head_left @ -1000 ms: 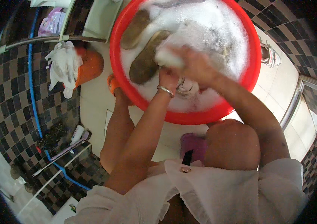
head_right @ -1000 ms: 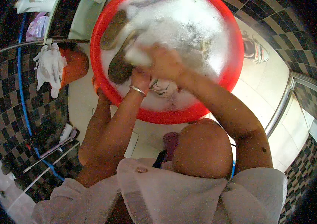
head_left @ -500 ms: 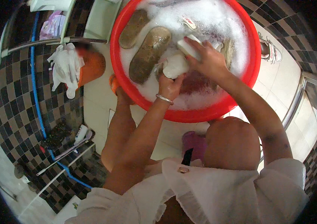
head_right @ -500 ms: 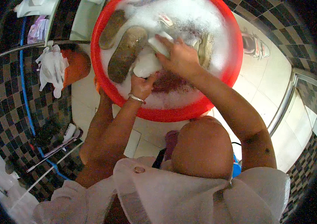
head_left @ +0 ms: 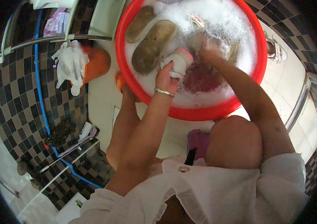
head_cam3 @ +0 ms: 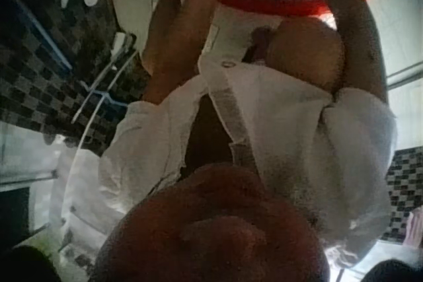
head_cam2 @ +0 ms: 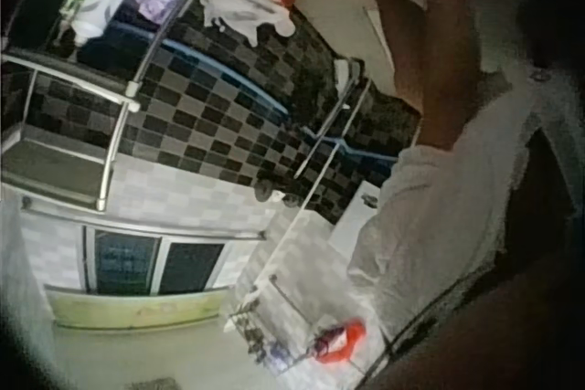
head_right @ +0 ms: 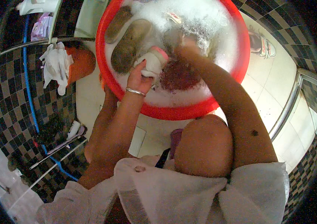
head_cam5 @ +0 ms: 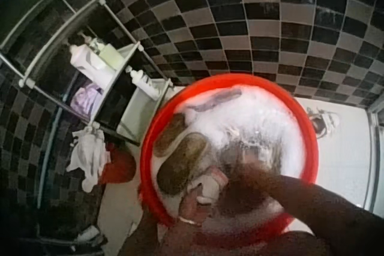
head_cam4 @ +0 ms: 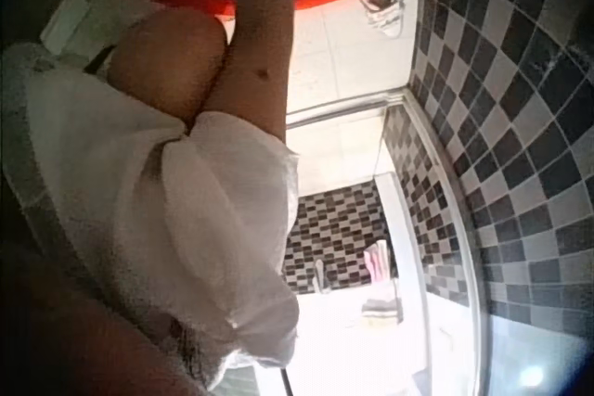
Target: The person scrubs several shoes in a basin of soapy water using a brush, moving them in and out of the water to clean the surfaces.
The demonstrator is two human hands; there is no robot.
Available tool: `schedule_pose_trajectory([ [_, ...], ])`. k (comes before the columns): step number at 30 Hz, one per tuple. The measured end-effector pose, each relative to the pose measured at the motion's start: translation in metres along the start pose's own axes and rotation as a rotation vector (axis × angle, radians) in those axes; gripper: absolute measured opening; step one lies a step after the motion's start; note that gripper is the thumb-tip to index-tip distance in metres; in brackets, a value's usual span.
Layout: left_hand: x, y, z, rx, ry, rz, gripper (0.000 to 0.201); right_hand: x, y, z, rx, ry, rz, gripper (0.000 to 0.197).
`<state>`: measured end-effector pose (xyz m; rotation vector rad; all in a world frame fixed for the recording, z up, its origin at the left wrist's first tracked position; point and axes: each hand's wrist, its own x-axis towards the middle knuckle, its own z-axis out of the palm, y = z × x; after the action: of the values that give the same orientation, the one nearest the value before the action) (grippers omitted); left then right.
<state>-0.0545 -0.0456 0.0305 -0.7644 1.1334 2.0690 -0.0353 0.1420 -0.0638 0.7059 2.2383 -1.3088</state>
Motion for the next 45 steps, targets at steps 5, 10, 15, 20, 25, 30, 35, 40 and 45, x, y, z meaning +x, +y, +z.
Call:
schedule_pose_trajectory([
  [5, 0.010, -0.004, -0.026, -0.145, -0.095, 0.036, 0.042, -0.076, -0.077, 0.010, 0.212, 0.166, -0.538, 0.063],
  [10, 0.005, -0.035, -0.016, -0.012, -0.070, 0.024, 0.048, -0.057, -0.081, -0.021, -0.204, 0.235, -0.314, 0.061],
  [15, -0.003, 0.001, -0.013, -0.215, -0.060, 0.036, 0.039, -0.092, -0.067, 0.024, -0.091, 0.310, -0.647, 0.059],
  [20, 0.004, -0.012, -0.019, -0.174, 0.008, -0.068, 0.039, -0.066, -0.098, 0.006, -0.420, 0.291, -0.433, 0.061],
  [25, -0.019, 0.008, 0.004, -0.157, 0.065, -0.059, 0.041, -0.012, -0.030, 0.011, -0.438, 0.259, -0.317, 0.058],
  [30, -0.010, 0.019, 0.003, -0.209, 0.112, -0.026, 0.038, -0.002, 0.009, 0.028, -0.760, 0.167, -0.318, 0.063],
  [35, 0.003, 0.018, -0.033, -0.217, 0.099, 0.052, 0.032, -0.050, -0.080, 0.025, 0.138, 0.367, -0.619, 0.068],
  [40, 0.024, 0.029, -0.043, -0.169, 0.227, 0.064, 0.034, -0.084, -0.104, 0.039, -0.312, 0.027, -0.647, 0.074],
  [45, 0.017, 0.019, -0.043, -0.283, 0.282, 0.011, 0.038, -0.078, -0.060, 0.045, -0.227, -0.111, -0.497, 0.080],
])
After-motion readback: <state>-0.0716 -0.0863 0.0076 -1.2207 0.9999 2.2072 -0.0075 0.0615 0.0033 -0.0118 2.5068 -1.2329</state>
